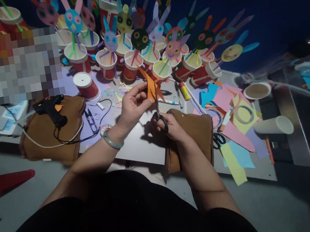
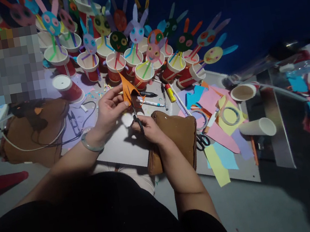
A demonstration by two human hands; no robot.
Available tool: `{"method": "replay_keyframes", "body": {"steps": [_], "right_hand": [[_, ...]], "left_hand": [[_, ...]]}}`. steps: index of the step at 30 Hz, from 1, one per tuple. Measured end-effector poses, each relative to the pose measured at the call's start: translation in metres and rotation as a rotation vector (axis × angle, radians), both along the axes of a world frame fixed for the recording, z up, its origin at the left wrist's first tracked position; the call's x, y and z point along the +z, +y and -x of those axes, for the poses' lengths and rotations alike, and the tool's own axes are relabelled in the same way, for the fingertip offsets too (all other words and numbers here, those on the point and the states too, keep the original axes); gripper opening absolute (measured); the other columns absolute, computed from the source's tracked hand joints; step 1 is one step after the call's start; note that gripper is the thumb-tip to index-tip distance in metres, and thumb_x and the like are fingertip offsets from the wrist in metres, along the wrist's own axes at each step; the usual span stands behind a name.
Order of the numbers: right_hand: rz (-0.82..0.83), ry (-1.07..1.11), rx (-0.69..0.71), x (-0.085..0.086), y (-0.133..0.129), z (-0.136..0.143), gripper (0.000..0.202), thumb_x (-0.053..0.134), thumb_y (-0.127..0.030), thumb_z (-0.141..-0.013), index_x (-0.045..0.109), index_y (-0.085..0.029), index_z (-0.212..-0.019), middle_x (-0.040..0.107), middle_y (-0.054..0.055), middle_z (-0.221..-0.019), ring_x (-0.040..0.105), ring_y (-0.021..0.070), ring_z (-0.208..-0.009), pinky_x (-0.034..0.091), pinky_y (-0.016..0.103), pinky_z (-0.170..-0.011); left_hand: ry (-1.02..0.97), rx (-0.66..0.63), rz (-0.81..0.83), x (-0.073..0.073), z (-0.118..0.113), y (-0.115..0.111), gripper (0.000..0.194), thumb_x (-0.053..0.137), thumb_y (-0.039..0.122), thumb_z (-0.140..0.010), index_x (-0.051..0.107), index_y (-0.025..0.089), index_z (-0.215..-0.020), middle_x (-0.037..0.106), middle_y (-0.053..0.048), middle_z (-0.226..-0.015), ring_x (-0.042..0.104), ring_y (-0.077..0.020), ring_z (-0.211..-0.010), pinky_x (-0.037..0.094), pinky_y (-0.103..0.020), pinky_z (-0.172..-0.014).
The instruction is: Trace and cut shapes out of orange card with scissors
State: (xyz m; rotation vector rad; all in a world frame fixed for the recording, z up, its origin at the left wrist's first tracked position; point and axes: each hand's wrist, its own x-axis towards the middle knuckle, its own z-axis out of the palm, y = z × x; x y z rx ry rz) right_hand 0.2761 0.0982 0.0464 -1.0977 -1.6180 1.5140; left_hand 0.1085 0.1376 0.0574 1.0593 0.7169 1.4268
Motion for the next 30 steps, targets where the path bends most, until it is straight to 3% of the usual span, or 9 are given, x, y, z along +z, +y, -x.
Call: {"method": "replay_keyframes", "body": {"steps": [17, 30], "right_hand": [[0.006, 0.044, -0.001, 0.0002, -0.0007, 0.0006, 0.053, 0.065, -0.069, -0.08, 0.052, -0.02, -0.067, 0.046, -0.004, -0.058, 0.039, 0.0102, -0.055, 0.032, 0.027, -0.056], [-0.007, 0.012, 0.008, 0.0028, 0.0, 0.0007, 0.057, 0.065, -0.073, -0.077, 0.05, -0.019, -0.065, 0.047, -0.003, -0.06, 0.038, 0.0098, -0.057, 0.03, 0.026, -0.055]], "left_hand": [[-0.022, -0.008, 0.031, -0.0017, -0.0005, -0.0018, 0.045, 0.08, 0.028, -0.075, 0.066, 0.021, -0.117, 0.07, 0.001, -0.079, 0.064, -0.0092, -0.068, 0.054, -0.022, -0.064], [-0.019, 0.001, 0.032, -0.0021, -0.0002, -0.0014, 0.045, 0.082, 0.029, -0.073, 0.067, 0.019, -0.114, 0.071, 0.0, -0.08, 0.064, -0.0095, -0.067, 0.054, -0.021, -0.062]]}}
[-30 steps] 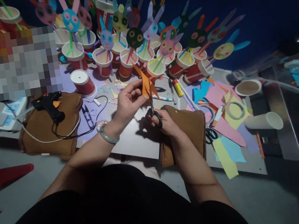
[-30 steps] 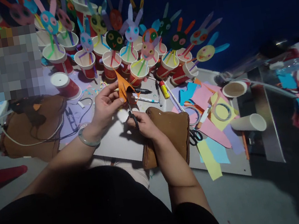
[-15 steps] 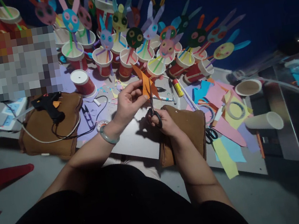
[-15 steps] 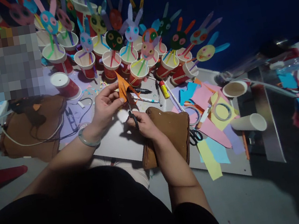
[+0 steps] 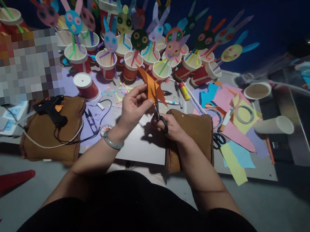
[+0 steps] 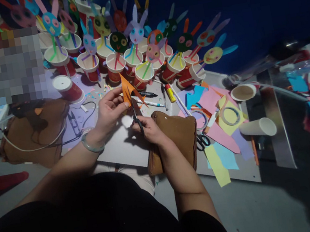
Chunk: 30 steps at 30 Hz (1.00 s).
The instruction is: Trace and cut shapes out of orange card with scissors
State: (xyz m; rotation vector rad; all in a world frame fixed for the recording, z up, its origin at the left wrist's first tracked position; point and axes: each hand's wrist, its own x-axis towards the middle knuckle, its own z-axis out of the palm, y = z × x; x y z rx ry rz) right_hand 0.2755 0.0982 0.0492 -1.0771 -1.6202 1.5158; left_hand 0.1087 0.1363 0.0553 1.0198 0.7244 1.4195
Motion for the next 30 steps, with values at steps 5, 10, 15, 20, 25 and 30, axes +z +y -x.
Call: {"method": "replay_keyframes", "body": {"steps": [5, 10, 15, 20, 25, 30], "right_hand": [[0.006, -0.004, -0.017, 0.0005, -0.0004, -0.0002, 0.055, 0.067, -0.071, -0.076, 0.051, -0.019, -0.066, 0.046, -0.003, -0.061, 0.039, 0.0105, -0.058, 0.031, 0.026, -0.054], [0.008, 0.008, -0.009, 0.0013, -0.0002, -0.0006, 0.055, 0.068, -0.071, -0.075, 0.051, -0.019, -0.066, 0.046, -0.004, -0.06, 0.038, 0.0092, -0.056, 0.031, 0.025, -0.053], [-0.006, -0.009, -0.011, 0.0017, 0.0007, -0.0007, 0.054, 0.068, -0.068, -0.077, 0.051, -0.018, -0.066, 0.045, -0.005, -0.059, 0.037, 0.0082, -0.055, 0.03, 0.024, -0.053], [-0.009, -0.004, -0.009, 0.0004, 0.0012, -0.0006, 0.055, 0.068, -0.07, -0.076, 0.051, -0.018, -0.066, 0.044, -0.005, -0.058, 0.036, 0.0079, -0.054, 0.03, 0.024, -0.052], [-0.008, -0.006, -0.019, 0.0022, 0.0007, -0.0001, 0.056, 0.069, -0.071, -0.074, 0.05, -0.019, -0.065, 0.044, -0.005, -0.058, 0.035, 0.0075, -0.053, 0.029, 0.024, -0.052], [-0.018, -0.027, -0.025, 0.0062, 0.0008, 0.0004, 0.057, 0.068, -0.072, -0.074, 0.049, -0.019, -0.064, 0.043, -0.005, -0.057, 0.035, 0.0076, -0.054, 0.03, 0.024, -0.052]], "left_hand": [[0.003, 0.011, -0.059, 0.0, 0.0006, 0.0015, 0.041, 0.082, 0.027, -0.073, 0.068, 0.019, -0.111, 0.073, 0.0, -0.083, 0.066, -0.0099, -0.07, 0.055, -0.021, -0.065], [0.005, 0.028, -0.096, 0.0049, 0.0016, 0.0006, 0.039, 0.08, 0.027, -0.075, 0.07, 0.021, -0.112, 0.067, 0.003, -0.075, 0.065, -0.0083, -0.067, 0.055, -0.019, -0.064], [0.019, 0.067, -0.102, 0.006, 0.0016, -0.0004, 0.037, 0.081, 0.03, -0.075, 0.071, 0.022, -0.11, 0.063, 0.003, -0.073, 0.063, -0.0069, -0.064, 0.052, -0.017, -0.06], [0.022, 0.061, -0.069, 0.0042, 0.0004, -0.0007, 0.036, 0.075, 0.044, -0.082, 0.069, 0.021, -0.109, 0.063, 0.002, -0.072, 0.061, -0.0084, -0.06, 0.051, -0.02, -0.057], [0.027, 0.037, -0.048, 0.005, -0.0009, -0.0015, 0.039, 0.08, 0.052, -0.076, 0.066, 0.02, -0.093, 0.065, 0.001, -0.073, 0.061, -0.0093, -0.061, 0.051, -0.023, -0.058], [0.09, 0.065, -0.061, 0.0067, -0.0015, -0.0032, 0.03, 0.08, 0.042, -0.077, 0.064, 0.018, -0.078, 0.063, 0.003, -0.067, 0.058, -0.0082, -0.059, 0.048, -0.021, -0.056]]}}
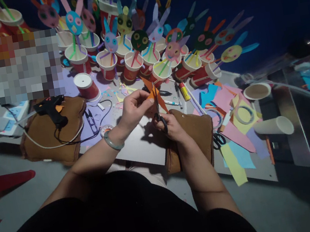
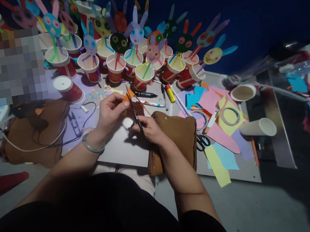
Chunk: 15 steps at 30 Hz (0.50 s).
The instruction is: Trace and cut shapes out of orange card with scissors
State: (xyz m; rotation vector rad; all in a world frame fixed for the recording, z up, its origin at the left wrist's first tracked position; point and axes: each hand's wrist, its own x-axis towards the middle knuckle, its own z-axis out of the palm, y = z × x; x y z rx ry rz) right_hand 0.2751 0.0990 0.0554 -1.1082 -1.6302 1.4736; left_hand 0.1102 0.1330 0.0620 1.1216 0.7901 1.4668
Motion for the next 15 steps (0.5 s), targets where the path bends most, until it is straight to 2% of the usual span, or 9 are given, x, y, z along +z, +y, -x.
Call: {"method": "replay_keyframes", "body": {"steps": [7, 15], "right_hand": [[-0.002, 0.012, 0.001, -0.0007, -0.0002, 0.0, 0.054, 0.069, -0.068, -0.074, 0.05, -0.019, -0.065, 0.044, -0.005, -0.058, 0.035, 0.0077, -0.054, 0.031, 0.025, -0.054], [-0.023, -0.009, 0.001, 0.002, 0.0, 0.0006, 0.059, 0.068, -0.074, -0.072, 0.05, -0.019, -0.065, 0.043, -0.005, -0.059, 0.035, 0.0082, -0.055, 0.031, 0.025, -0.054]], "left_hand": [[0.006, 0.007, 0.003, 0.0029, 0.0001, -0.0011, 0.023, 0.08, 0.034, -0.077, 0.064, 0.017, -0.074, 0.063, 0.003, -0.064, 0.057, -0.0075, -0.056, 0.046, -0.02, -0.053], [0.01, -0.01, 0.015, 0.0022, 0.0002, -0.0003, 0.025, 0.08, 0.035, -0.076, 0.062, 0.017, -0.073, 0.062, 0.004, -0.065, 0.058, -0.0075, -0.058, 0.047, -0.02, -0.055]]}}
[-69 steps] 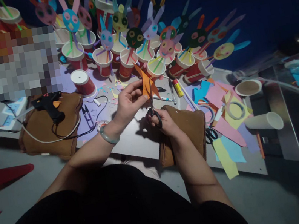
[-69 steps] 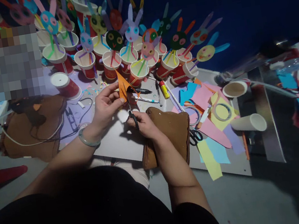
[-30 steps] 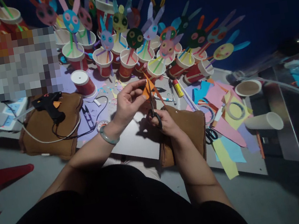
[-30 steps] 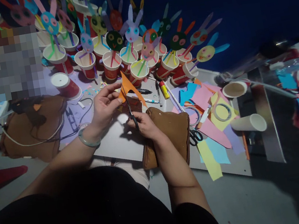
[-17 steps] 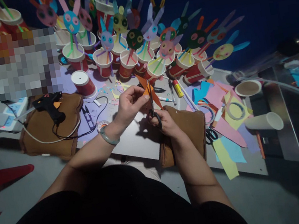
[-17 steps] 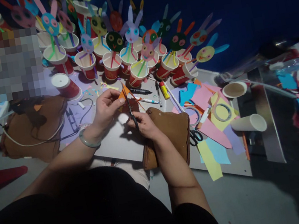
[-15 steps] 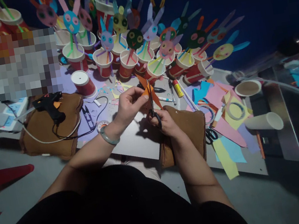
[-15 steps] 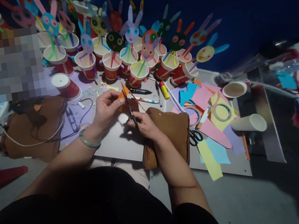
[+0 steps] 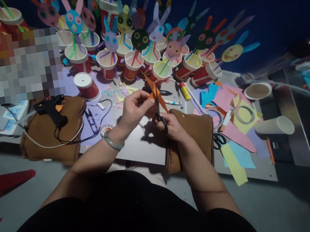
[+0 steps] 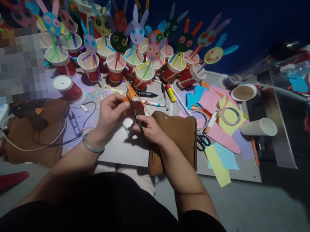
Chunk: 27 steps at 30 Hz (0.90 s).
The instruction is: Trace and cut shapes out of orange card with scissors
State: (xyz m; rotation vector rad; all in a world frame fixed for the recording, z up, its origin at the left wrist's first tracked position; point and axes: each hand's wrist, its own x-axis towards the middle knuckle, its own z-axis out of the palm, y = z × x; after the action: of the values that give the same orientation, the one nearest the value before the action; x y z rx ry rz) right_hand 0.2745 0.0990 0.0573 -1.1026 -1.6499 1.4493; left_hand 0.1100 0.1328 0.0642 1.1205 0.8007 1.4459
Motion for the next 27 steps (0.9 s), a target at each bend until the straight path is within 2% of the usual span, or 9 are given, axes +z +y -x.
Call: {"method": "replay_keyframes", "body": {"steps": [6, 27], "right_hand": [[0.007, -0.001, -0.009, -0.0009, 0.0006, -0.0006, 0.057, 0.069, -0.072, -0.072, 0.05, -0.019, -0.065, 0.043, -0.005, -0.059, 0.035, 0.0085, -0.056, 0.031, 0.024, -0.054], [-0.004, 0.013, -0.002, -0.0026, 0.0013, -0.0001, 0.054, 0.07, -0.068, -0.073, 0.05, -0.019, -0.063, 0.041, -0.006, -0.056, 0.032, 0.0076, -0.052, 0.032, 0.024, -0.052]], "left_hand": [[0.012, 0.015, -0.015, 0.002, 0.0003, 0.0001, 0.022, 0.078, 0.033, -0.077, 0.062, 0.017, -0.072, 0.063, 0.003, -0.065, 0.057, -0.0082, -0.058, 0.046, -0.022, -0.056], [-0.001, 0.005, 0.011, 0.0054, 0.0021, -0.0018, 0.031, 0.08, 0.043, -0.076, 0.063, 0.018, -0.073, 0.064, 0.002, -0.066, 0.058, -0.0088, -0.059, 0.048, -0.022, -0.056]]}}
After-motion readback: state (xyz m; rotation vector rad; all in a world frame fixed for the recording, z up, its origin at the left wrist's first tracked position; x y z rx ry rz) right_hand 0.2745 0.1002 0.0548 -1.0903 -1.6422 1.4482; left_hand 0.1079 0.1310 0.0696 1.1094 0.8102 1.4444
